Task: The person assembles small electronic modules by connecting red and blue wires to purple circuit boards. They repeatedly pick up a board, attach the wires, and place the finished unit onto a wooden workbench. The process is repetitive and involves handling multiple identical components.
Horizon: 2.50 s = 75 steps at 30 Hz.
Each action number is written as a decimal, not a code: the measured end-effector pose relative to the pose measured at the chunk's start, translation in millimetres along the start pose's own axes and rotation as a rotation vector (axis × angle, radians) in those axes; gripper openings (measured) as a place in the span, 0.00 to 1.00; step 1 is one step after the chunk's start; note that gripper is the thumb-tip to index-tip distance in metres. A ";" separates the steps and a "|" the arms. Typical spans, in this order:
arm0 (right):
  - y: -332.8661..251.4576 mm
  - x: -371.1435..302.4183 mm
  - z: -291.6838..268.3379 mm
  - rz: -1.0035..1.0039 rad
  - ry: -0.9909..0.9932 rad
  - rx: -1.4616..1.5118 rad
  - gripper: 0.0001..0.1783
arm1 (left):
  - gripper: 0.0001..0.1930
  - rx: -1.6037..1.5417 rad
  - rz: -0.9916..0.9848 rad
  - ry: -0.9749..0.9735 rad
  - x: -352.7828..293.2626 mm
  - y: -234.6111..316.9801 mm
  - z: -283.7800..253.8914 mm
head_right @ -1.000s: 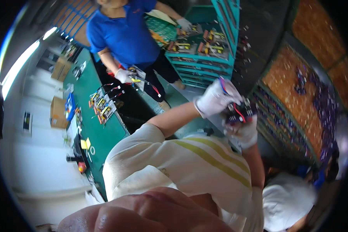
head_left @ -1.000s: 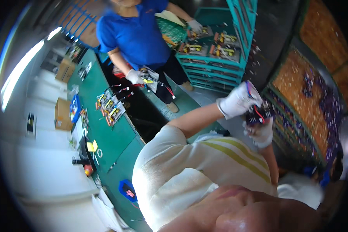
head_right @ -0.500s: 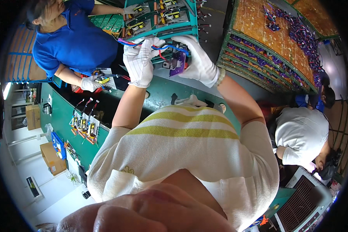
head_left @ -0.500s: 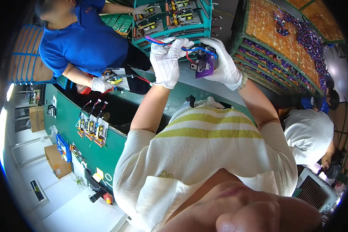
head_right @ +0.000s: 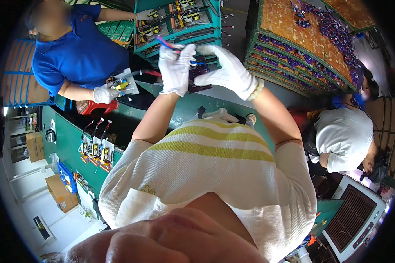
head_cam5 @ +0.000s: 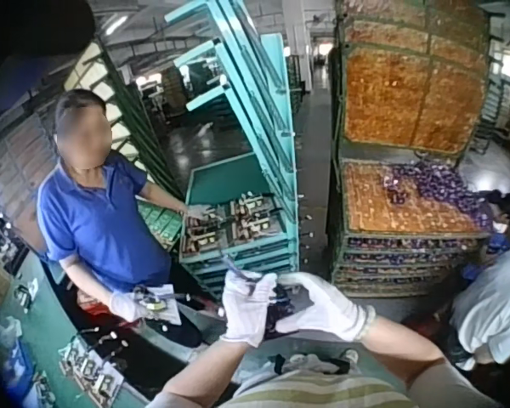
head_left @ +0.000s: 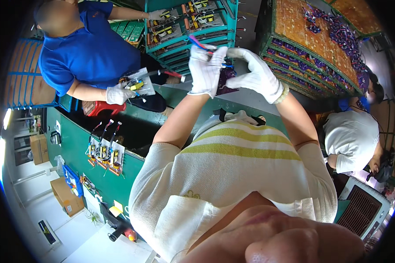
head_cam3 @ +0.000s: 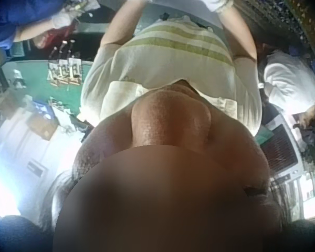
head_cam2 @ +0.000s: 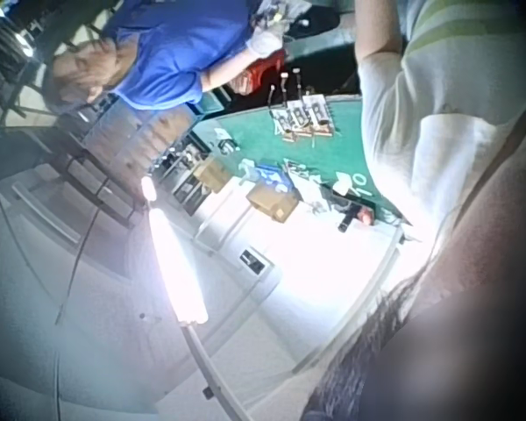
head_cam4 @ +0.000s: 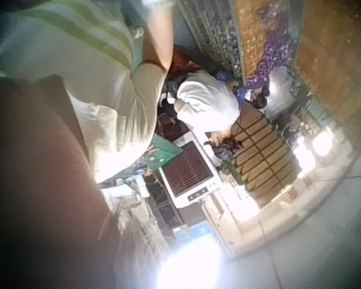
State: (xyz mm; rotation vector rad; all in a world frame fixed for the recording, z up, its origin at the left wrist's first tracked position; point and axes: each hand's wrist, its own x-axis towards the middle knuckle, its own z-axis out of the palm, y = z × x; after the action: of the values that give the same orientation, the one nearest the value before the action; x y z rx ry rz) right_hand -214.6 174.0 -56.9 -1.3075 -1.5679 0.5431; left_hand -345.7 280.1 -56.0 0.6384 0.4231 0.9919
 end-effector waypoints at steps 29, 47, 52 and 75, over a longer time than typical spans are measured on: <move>68.9 8.3 1.3 0.353 0.877 0.783 0.23 | 0.21 -0.093 -0.486 -0.095 38.1 -8.2 -50.1; 24.8 -2.9 -7.0 0.067 0.601 -0.451 0.28 | 0.33 -0.185 -0.776 -0.026 6.8 -65.8 -22.3; 44.9 -3.0 -1.3 0.507 0.607 0.383 0.38 | 0.28 0.276 -0.397 -0.166 44.0 -89.8 -72.3; 7.6 -28.3 23.6 0.402 0.688 -0.894 0.27 | 0.32 0.102 -0.418 0.264 21.9 -96.1 -14.3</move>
State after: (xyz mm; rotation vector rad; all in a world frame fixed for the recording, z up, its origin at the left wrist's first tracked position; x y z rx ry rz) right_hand -233.4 156.2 -84.1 -2.1972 -0.9509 -0.4366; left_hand -282.6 265.9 -131.8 0.4836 0.8094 0.6572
